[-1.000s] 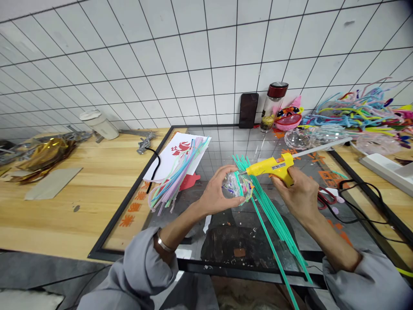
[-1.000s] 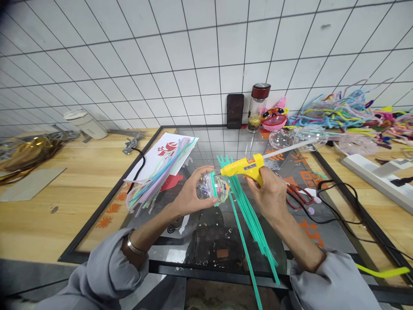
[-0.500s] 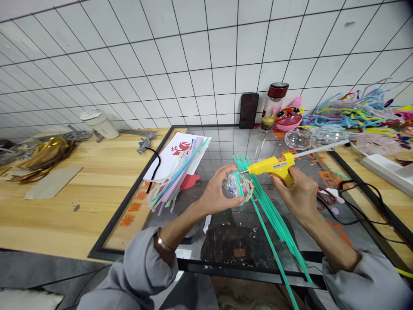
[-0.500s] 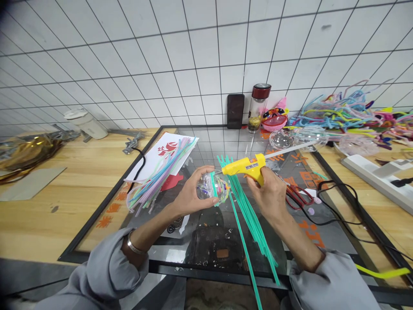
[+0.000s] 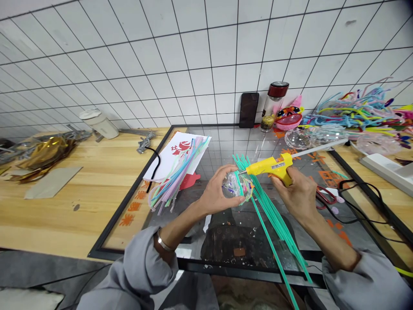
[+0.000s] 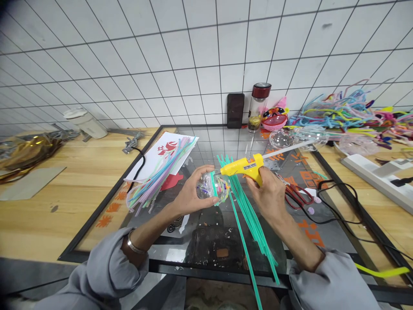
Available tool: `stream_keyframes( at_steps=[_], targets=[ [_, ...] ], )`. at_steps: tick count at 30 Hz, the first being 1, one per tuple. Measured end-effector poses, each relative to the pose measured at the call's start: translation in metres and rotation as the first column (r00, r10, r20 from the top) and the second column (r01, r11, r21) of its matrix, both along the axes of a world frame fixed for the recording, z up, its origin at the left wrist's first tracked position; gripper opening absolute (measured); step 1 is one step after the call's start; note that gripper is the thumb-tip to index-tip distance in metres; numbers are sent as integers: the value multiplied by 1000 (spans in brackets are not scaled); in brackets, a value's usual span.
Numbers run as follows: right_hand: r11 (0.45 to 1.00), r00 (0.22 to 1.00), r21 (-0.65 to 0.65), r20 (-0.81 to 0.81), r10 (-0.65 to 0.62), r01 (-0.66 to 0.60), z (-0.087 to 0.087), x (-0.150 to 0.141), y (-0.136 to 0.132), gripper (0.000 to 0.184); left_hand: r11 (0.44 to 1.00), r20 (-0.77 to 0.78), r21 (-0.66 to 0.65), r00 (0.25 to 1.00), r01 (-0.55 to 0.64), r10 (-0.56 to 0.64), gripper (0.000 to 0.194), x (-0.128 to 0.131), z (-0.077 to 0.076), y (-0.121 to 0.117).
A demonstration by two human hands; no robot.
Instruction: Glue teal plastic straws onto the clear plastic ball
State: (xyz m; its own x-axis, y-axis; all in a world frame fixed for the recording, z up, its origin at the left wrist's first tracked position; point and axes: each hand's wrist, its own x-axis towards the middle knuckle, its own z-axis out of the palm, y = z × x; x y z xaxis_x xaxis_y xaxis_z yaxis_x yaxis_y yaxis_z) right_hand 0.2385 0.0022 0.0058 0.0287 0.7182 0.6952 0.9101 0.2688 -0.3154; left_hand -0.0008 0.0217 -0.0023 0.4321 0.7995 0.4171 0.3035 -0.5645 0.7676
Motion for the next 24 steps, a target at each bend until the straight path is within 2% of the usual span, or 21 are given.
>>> stream_keyframes(
  at_steps=[17, 24],
  targets=[
    [1000, 1000, -24, -17, 2, -2, 2, 1, 0, 41, 1000, 2, 18, 1000, 5, -5, 67, 0, -1, 0],
    [1000, 1000, 14, 6, 10, -10, 3, 1, 0, 41, 1000, 3, 21, 1000, 2, -2, 66, 1, 1, 0]
  ],
)
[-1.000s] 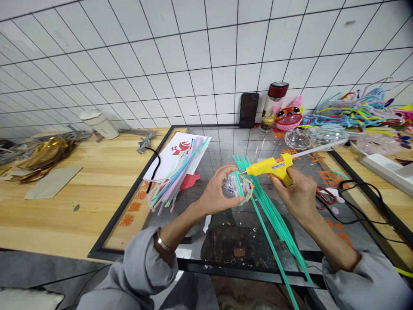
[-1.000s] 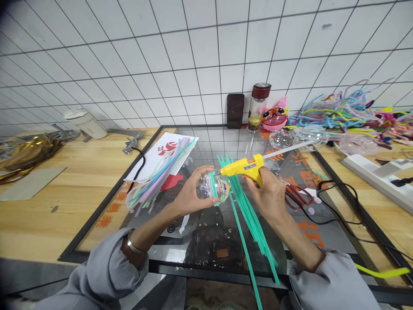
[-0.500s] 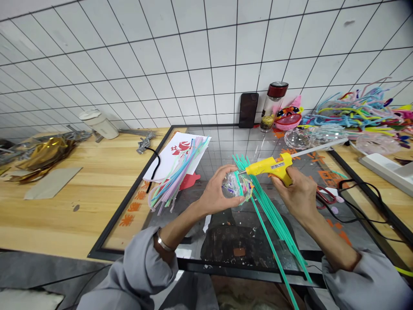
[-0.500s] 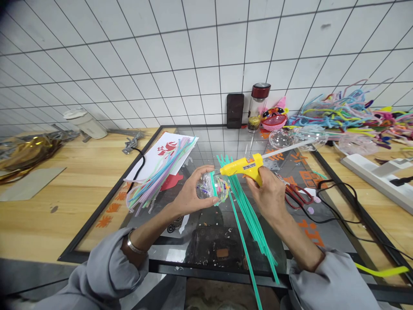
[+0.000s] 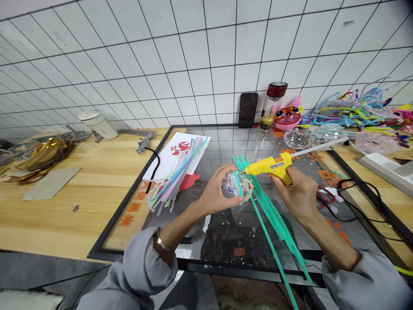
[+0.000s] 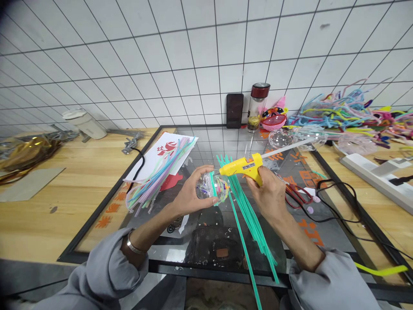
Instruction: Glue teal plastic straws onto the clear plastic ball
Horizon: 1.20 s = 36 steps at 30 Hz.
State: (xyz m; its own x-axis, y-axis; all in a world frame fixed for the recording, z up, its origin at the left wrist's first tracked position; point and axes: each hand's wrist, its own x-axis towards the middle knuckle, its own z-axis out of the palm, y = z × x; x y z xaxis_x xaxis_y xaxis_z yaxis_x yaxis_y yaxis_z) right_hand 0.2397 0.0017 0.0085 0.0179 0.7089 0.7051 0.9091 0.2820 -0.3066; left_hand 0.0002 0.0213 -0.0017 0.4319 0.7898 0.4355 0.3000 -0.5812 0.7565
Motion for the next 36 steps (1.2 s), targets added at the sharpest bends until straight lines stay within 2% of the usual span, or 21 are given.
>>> stream_keyframes(
  at_steps=[14, 28, 36],
  targets=[
    [999, 1000, 30, 24, 12, -13, -1, 1, 0, 37, 1000, 0, -3, 1000, 7, -7, 66, 0, 0, 0],
    [995, 987, -95, -160, -31, 16, 4, 0, 0, 38, 1000, -5, -28, 1000, -3, 3, 65, -1, 1, -1],
    [993, 986, -115, -161, -50, 31, 3, -1, 0, 40, 1000, 8, 5, 1000, 7, -7, 59, -3, -3, 1]
  ],
)
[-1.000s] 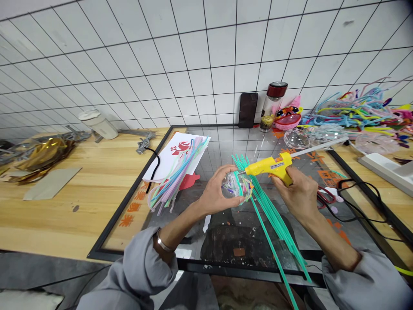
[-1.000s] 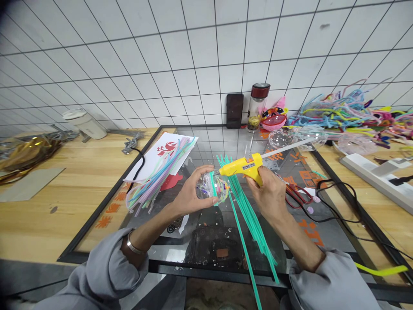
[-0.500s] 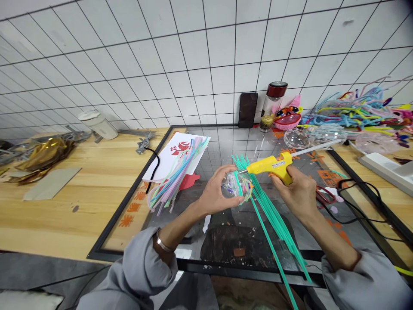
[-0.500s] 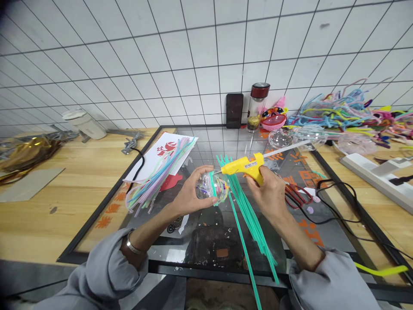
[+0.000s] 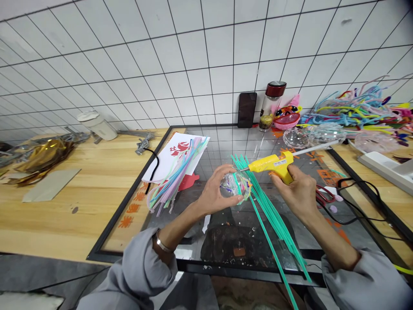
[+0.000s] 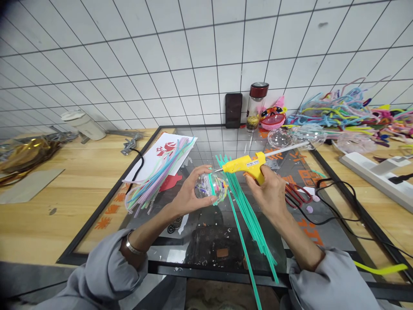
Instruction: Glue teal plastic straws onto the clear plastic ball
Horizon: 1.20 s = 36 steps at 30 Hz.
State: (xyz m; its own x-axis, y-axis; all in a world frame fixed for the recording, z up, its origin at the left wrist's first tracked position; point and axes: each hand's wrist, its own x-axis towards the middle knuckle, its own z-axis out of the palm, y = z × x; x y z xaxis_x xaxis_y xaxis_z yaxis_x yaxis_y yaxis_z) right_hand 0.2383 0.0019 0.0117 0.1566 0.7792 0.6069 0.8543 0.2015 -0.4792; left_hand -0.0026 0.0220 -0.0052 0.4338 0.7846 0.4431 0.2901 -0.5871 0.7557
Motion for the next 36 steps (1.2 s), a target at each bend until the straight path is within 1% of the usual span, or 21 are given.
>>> stream_keyframes(
  at_steps=[7, 10, 15, 18, 20, 23, 27, 29, 33, 36],
  targets=[
    [999, 1000, 37, 14, 6, -7, 1, -3, -1, 41, 1000, 4, -9, 1000, 13, -13, 56, -1, 1, 1],
    [1000, 1000, 30, 13, 4, -5, 1, -3, -1, 41, 1000, -6, -11, 1000, 7, -7, 56, -1, 3, 0],
    [999, 999, 6, -10, -40, 40, -2, 1, 2, 39, 1000, -15, -1, 1000, 9, -9, 54, -1, 5, 0],
    [999, 999, -22, -30, -29, 28, -3, 4, 3, 37, 1000, -11, 3, 1000, 12, -12, 54, -1, 4, 1],
    [1000, 1000, -21, -19, -10, 9, -3, 4, 3, 38, 1000, -1, 16, 1000, 9, -9, 55, 0, 3, 1],
    [1000, 999, 23, 37, 8, -8, -4, 2, 2, 40, 1000, 10, 27, 1000, -4, 4, 58, 1, 2, 1],
    [995, 996, 96, 94, 5, -14, -6, -1, 0, 39, 996, -12, -52, 998, -70, 69, 69, 2, 3, -2],
    [994, 995, 113, 104, 0, -11, -6, -1, 0, 39, 993, -25, -84, 996, -85, 84, 71, 2, 4, -3],
    [995, 994, 100, 104, 18, -28, -6, -1, 0, 39, 992, -24, -104, 998, -68, 66, 68, 3, 5, -2],
    [994, 995, 100, 91, 32, -41, -9, -1, 1, 37, 993, -12, -95, 998, -62, 61, 68, 3, 5, -2]
  ],
)
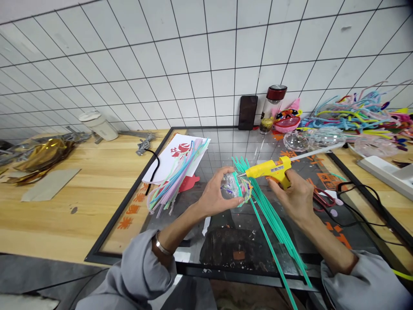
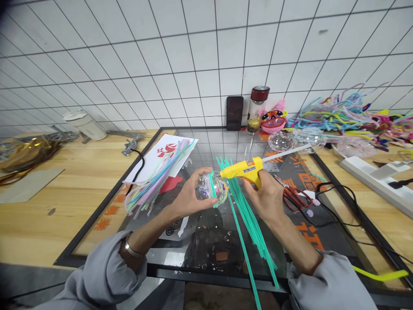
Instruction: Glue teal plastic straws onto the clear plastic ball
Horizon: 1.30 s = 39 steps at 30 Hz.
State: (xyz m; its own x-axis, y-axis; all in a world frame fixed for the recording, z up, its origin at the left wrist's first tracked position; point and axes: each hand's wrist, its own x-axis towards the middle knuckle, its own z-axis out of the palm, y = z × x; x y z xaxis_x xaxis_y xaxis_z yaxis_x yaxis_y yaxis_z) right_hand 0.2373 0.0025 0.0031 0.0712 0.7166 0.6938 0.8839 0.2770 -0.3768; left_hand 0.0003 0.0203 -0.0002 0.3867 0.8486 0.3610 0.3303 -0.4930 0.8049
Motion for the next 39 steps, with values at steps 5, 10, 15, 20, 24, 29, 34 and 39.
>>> stream_keyframes(
  at_steps=[5, 10, 15, 20, 24, 29, 34, 39],
  targets=[
    [1000, 1000, 14, 2, 1, -1, -7, 0, 1, 34, 1000, 6, 17, 1000, 1, -1, 66, 0, 0, -1],
    [1000, 1000, 13, 11, 18, -18, -9, 1, 1, 33, 1000, 20, 25, 1000, 0, 0, 65, 1, 1, -3],
    [999, 999, 18, 33, 41, -41, -2, 2, -1, 39, 1000, 10, 8, 1000, -9, 9, 66, 1, 2, -2],
    [999, 998, 24, 53, 43, -45, 3, 2, -2, 39, 1000, 0, -10, 1000, -17, 17, 67, 0, 1, -2],
    [1000, 999, 7, 46, 22, -22, 3, 2, -3, 40, 1000, 5, -18, 1000, -8, 8, 67, 0, 1, -1],
    [1000, 998, -3, 54, 18, -18, 3, 3, -3, 40, 1000, 10, -3, 1000, -5, 5, 68, 0, 1, -1],
    [1000, 997, 13, 69, 27, -28, 4, 3, -3, 39, 1000, -10, -3, 1000, -21, 21, 68, 0, 0, -2],
    [1000, 997, 11, 75, 23, -24, 4, 3, -3, 39, 1000, 1, -2, 1000, -14, 14, 68, 0, 0, -1]
  ],
)
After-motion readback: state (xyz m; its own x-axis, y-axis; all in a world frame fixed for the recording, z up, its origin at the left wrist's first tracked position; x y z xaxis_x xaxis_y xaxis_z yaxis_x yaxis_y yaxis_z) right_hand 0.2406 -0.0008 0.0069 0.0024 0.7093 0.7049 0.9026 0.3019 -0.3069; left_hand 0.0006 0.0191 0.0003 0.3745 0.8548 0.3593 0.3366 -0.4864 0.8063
